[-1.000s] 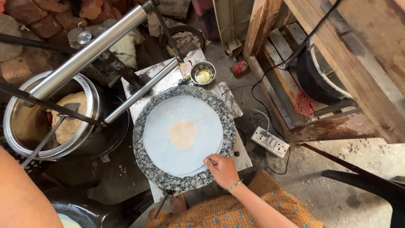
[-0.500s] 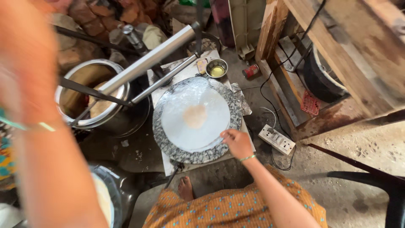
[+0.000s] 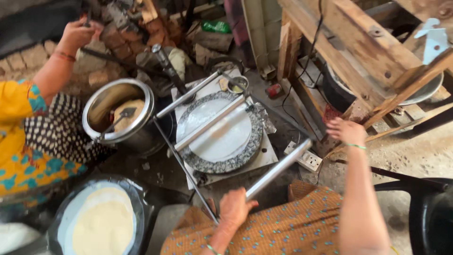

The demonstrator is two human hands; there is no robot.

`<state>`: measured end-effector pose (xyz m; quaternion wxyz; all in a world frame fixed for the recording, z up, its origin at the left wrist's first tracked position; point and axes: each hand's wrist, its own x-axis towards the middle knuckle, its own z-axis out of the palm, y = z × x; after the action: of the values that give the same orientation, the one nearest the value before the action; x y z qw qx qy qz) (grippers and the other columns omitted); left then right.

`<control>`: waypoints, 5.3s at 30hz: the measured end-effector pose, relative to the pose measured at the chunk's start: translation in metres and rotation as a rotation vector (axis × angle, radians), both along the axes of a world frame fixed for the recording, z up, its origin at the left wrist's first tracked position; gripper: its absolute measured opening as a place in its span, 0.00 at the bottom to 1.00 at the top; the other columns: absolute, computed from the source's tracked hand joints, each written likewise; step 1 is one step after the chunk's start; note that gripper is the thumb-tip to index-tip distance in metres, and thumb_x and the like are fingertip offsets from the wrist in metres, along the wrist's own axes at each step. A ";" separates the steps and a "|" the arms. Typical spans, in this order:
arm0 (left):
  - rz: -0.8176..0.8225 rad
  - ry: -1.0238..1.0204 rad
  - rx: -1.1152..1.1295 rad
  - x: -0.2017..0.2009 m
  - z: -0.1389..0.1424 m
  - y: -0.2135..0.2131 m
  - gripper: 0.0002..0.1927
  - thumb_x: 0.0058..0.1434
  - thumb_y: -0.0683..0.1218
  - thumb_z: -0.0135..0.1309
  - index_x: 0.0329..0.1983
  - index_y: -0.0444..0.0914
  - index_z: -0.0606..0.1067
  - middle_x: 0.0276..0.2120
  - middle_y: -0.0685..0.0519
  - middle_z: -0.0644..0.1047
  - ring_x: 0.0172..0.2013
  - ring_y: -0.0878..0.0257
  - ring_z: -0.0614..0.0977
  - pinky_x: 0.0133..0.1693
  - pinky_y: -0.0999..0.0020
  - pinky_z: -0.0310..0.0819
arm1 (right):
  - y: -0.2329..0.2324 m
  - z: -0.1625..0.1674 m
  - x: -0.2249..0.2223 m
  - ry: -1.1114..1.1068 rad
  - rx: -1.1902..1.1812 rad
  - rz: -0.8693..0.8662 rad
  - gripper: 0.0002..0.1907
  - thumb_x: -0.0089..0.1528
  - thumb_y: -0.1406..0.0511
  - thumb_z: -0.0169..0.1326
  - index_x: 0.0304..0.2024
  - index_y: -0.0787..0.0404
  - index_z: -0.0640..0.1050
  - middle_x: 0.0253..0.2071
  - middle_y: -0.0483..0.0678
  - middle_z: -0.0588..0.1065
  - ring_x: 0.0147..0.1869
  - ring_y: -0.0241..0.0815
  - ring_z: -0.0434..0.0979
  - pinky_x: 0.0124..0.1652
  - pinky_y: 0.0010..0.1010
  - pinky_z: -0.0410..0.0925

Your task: The person places dough balls on the round plate of a manual lever press, pulls the lever down to flatten each ball into a thin disc, peels the disc off the plate by hand, and stacks the finished papads on a nearby chair. Another person occasionally tends the pot of dough.

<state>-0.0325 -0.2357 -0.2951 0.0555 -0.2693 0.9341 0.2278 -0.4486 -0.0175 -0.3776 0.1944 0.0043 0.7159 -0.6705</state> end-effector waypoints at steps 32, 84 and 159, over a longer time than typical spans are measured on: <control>-0.108 -0.184 0.209 -0.010 -0.128 -0.009 0.22 0.53 0.57 0.67 0.39 0.36 0.81 0.35 0.39 0.82 0.41 0.42 0.84 0.44 0.51 0.79 | 0.124 -0.003 0.003 -0.208 1.644 0.531 0.20 0.61 0.53 0.62 0.46 0.60 0.87 0.53 0.53 0.84 0.58 0.53 0.85 0.57 0.48 0.73; -0.176 -0.299 0.345 -0.023 -0.132 -0.016 0.33 0.57 0.68 0.63 0.48 0.35 0.82 0.45 0.39 0.82 0.49 0.45 0.82 0.49 0.55 0.77 | 0.044 -0.005 0.096 0.083 1.482 0.384 0.18 0.63 0.63 0.55 0.52 0.63 0.84 0.58 0.63 0.78 0.63 0.60 0.78 0.58 0.48 0.71; -0.310 -0.523 0.283 -0.032 -0.129 -0.026 0.34 0.68 0.67 0.45 0.56 0.32 0.70 0.48 0.40 0.81 0.53 0.46 0.81 0.53 0.51 0.74 | 0.027 -0.096 0.024 -0.085 1.512 0.729 0.16 0.58 0.69 0.59 0.48 0.65 0.83 0.55 0.57 0.78 0.59 0.59 0.79 0.50 0.53 0.72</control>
<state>-0.0643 -0.2621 -0.4238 0.3644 -0.1628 0.8771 0.2673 -0.4242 0.0095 -0.4734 0.3706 -0.0729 0.9210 0.0954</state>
